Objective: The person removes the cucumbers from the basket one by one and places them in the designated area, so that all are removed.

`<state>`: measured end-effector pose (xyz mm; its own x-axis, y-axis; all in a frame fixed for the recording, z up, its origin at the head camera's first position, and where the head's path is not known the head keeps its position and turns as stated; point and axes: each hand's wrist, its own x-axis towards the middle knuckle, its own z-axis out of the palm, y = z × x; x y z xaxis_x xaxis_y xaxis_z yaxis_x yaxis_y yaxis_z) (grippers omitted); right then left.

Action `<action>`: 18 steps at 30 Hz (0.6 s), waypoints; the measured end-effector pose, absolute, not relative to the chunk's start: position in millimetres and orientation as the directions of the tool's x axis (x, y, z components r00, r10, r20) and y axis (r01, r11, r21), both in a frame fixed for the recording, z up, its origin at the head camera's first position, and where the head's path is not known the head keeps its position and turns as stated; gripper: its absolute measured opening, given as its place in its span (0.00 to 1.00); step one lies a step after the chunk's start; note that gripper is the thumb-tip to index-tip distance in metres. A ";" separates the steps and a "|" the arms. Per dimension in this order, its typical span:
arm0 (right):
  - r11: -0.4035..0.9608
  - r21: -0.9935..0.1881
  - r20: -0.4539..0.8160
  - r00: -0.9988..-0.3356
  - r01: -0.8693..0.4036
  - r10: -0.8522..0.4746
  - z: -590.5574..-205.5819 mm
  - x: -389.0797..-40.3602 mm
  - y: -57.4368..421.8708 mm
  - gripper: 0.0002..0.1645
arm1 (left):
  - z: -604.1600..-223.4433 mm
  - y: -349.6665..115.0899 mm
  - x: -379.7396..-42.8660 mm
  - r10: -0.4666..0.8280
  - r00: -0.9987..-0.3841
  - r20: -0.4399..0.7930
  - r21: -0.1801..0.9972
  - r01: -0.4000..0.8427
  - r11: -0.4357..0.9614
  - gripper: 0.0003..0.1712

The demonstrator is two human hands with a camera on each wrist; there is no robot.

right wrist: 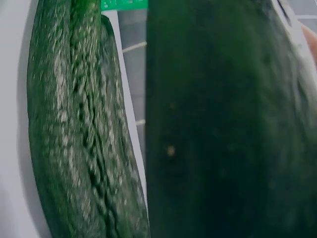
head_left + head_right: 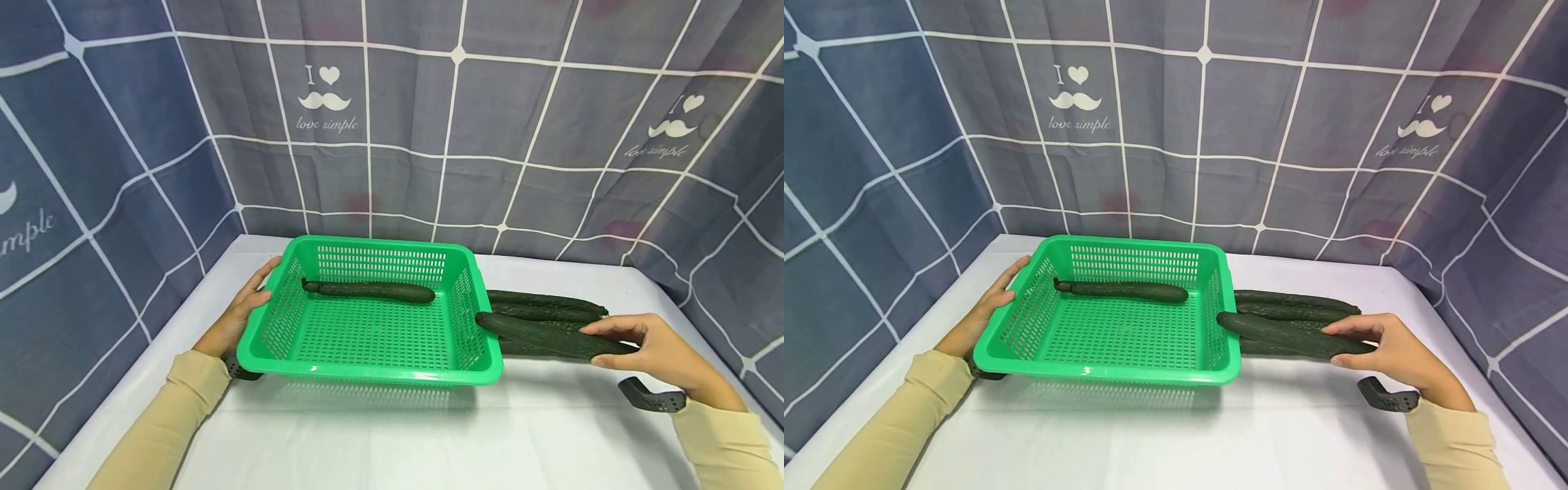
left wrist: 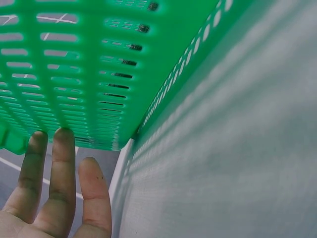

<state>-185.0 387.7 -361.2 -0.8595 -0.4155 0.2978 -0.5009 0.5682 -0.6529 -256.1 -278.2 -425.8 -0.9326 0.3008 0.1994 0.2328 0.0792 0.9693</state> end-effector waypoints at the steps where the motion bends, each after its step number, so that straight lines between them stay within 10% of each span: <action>1: 0.567 -0.660 0.291 -0.863 -0.493 -0.412 -362.8 -184.2 390.9 0.28 | -426.0 -278.0 -256.3 0.299 -0.934 0.196 0.970 0.230 0.082 0.41; 18: 0.566 -0.661 0.237 -0.853 -0.492 -0.465 -373.0 -181.8 427.7 0.30 | -430.0 -279.4 -256.5 0.316 -0.923 0.218 0.975 0.223 -0.019 0.40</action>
